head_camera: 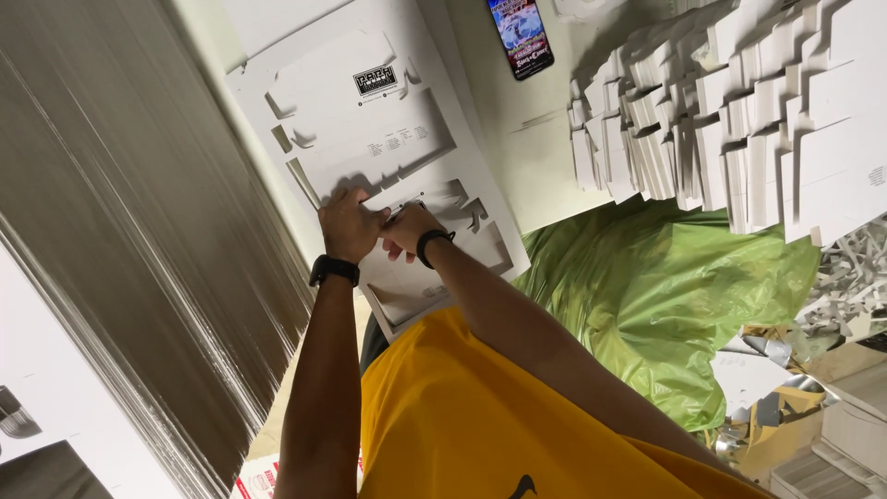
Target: Manually punching out pre-cut shapes from cardboard sheets and stacking the processed items.
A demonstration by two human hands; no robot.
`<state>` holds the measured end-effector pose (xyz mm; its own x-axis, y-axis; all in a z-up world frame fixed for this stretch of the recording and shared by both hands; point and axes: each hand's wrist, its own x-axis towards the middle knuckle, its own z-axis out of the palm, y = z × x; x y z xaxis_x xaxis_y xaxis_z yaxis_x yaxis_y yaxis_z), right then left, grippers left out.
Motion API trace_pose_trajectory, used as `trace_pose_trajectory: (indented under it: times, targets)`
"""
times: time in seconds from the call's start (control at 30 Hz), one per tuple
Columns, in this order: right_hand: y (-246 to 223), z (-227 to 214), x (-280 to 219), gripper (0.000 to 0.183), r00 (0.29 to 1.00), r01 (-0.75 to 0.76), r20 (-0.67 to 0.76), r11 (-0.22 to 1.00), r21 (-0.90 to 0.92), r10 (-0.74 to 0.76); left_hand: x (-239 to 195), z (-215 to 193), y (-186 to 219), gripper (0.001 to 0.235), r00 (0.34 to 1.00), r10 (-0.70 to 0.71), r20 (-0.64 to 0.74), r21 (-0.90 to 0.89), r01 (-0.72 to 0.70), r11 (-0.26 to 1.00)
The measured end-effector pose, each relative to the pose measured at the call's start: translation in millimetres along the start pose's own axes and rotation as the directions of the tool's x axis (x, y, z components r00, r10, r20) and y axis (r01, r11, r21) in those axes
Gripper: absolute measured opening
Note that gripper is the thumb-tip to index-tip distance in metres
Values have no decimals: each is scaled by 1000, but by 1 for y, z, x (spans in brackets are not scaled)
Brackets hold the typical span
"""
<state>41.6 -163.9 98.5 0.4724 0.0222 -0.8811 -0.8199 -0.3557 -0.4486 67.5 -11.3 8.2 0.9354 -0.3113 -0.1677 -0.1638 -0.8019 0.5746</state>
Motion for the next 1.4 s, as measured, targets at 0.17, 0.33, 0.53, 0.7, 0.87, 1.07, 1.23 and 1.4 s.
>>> trace_pose_trajectory:
  times: [0.17, 0.33, 0.53, 0.7, 0.87, 1.07, 1.23, 1.4]
  targets:
    - [1, 6, 6, 36, 999, -10, -44, 997, 80, 14, -9, -5, 1, 40, 967, 107, -233, -133, -141, 981]
    - [9, 6, 15, 36, 999, -29, -19, 999, 21, 29, -16, -1, -1, 24, 999, 43, 15, 114, -45, 992]
    - [-6, 2, 6, 30, 992, -127, -5, 992, 1, 127, -12, -11, 6, 38, 981, -26, 191, 231, -19, 973]
    - [9, 11, 27, 33, 988, -149, 48, 989, -13, 150, -15, -17, 11, 33, 993, 49, 111, 241, -75, 968]
    - [-13, 2, 14, 32, 983, -154, 68, 969, -191, 170, -17, -10, 8, 31, 994, 111, 27, 315, -113, 942]
    - [-5, 9, 29, 33, 969, -189, 95, 928, -321, 230, -19, -25, 20, 41, 993, 114, -17, 297, -104, 949]
    - [-47, -29, -10, 50, 961, -239, 160, 968, 79, 225, -61, -22, 33, 77, 859, -272, -433, 103, 347, 932]
    - [-50, -20, -2, 77, 869, -398, 387, 901, 174, 309, -91, 13, 27, 59, 666, -698, -264, -340, 613, 713]
